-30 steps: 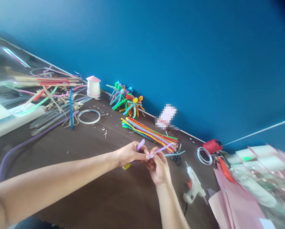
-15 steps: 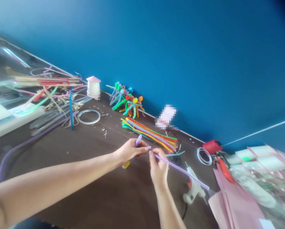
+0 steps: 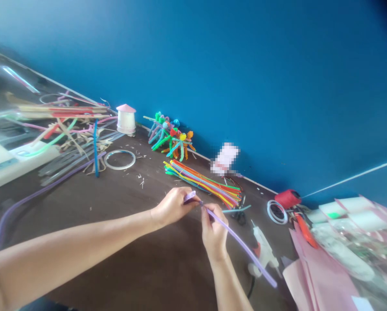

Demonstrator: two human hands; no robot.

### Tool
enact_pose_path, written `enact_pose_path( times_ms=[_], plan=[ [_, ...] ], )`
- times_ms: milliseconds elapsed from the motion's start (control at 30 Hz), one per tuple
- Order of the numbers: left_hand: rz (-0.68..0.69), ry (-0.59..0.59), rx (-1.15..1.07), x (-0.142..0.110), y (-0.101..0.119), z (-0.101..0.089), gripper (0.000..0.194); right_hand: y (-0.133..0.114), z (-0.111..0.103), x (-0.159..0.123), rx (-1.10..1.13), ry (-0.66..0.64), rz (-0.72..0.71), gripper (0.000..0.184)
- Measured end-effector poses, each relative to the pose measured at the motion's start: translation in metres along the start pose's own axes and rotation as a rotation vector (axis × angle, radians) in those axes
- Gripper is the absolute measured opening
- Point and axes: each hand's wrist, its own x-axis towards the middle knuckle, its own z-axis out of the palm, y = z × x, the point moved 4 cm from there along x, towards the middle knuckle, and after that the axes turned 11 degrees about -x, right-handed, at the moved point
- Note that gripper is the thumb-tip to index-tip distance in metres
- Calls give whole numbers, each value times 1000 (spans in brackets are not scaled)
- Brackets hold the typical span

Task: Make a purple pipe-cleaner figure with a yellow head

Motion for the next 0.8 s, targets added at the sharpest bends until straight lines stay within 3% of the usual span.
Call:
enact_pose_path(
  times_ms=[100,233,400,500,600,800],
  plan=[
    [165,-24,149,-3,5,-1,21,-1,-1,1,-40,-15,-37,11],
    [259,-61,250,-7,4,1,23,-1,-1,1,-85,-49,-44,11],
    [300,-203,303,-6,4,4,20,9,3,4,85,-79,125,14],
    [273,-290,116,-2,5,4,20,18,13,3,432,-194,337,18],
    [136,-355,-215,1,3,5,16,21,23,-1,853,-332,533,22],
    [-239,-434,-892,-6,-1,20,19,16,26,-7,1232,-423,635,20]
  ],
)
